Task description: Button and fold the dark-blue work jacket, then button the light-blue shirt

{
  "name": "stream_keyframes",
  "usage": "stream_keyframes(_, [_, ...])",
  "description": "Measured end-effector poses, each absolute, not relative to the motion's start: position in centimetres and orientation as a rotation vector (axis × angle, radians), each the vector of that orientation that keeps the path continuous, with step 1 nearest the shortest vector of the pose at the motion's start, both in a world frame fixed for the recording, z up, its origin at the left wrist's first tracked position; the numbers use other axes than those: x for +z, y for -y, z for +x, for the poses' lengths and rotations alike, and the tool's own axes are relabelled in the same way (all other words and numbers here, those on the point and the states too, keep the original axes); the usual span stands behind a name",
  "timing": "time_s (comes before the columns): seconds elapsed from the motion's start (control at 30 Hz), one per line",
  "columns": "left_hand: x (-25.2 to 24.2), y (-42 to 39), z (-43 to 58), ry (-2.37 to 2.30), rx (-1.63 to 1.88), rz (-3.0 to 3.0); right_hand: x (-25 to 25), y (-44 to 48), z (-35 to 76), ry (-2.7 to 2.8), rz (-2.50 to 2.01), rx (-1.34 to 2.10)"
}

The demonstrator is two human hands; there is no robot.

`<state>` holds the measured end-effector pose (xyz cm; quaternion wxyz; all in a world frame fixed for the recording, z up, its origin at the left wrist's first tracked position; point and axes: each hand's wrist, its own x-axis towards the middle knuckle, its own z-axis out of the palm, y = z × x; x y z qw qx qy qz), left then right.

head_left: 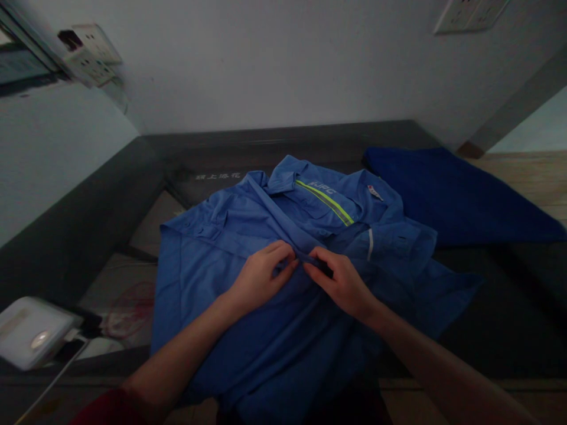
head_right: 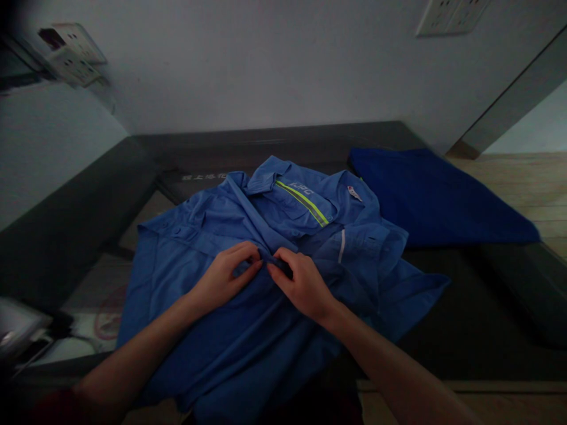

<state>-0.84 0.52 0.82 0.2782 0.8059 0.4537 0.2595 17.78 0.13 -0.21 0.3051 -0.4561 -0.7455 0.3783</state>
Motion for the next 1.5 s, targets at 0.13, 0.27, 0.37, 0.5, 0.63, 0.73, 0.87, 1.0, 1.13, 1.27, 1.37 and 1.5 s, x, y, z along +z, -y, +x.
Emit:
stream_keyframes(0.13, [0.4, -0.1, -0.5, -1.279, 0.679, 2.325, -0.9, 0.3, 17.5, 1.999, -1.2, 0.876])
stream_keyframes(0.27, [-0.1, 0.2, -0.5, -1.267, 0.747, 2.469, -1.0, 0.6, 17.4, 1.988, -1.155, 0.901])
stream_keyframes(0.37, [-0.2, 0.2, -0.6, -1.159, 0.902, 2.407, -0.4, 0.8, 17.4, 1.957, -1.135, 0.918])
stream_keyframes(0.5, [0.2, 0.2, -0.5, -1.123, 1.046, 1.926, 0.3, 0.7, 17.6, 1.919, -1.116, 0.928])
stream_keyframes(0.63, [0.8, -0.3, -0.4, -1.007, 0.928, 1.425, 0.4, 0.6, 17.8, 1.927, -1.098, 0.931])
stream_keyframes(0.73, [0.6, -0.6, -0.5, -0.93, 0.794, 1.317, 0.3, 0.7, 17.9, 1.954, -1.067, 0.919])
stream_keyframes(0.87, [0.2, -0.7, -0.6, -0.983, 0.807, 1.388, 0.1, 0.8, 17.9, 1.998, -1.064, 0.82])
stream_keyframes(1.0, [0.0, -0.6, -0.4, -1.048, 0.863, 1.495, 0.1, 0.7, 17.8, 2.006, -1.107, 0.76])
stream_keyframes(1.13, [0.2, -0.6, -0.4, -1.014, 0.848, 1.488, 0.4, 0.7, 17.8, 1.946, -1.141, 0.78])
stream_keyframes(1.27, [0.1, -0.5, -0.6, -0.988, 0.833, 1.457, 0.6, 0.7, 17.8, 1.901, -1.156, 0.797])
stream_keyframes(1.37, [-0.2, -0.5, -0.7, -0.946, 0.84, 1.417, 0.7, 0.7, 17.8, 1.884, -1.164, 0.82])
stream_keyframes(1.5, [-0.3, -0.6, -0.8, -0.892, 0.89, 1.404, 0.8, 0.7, 17.8, 1.854, -1.151, 0.847])
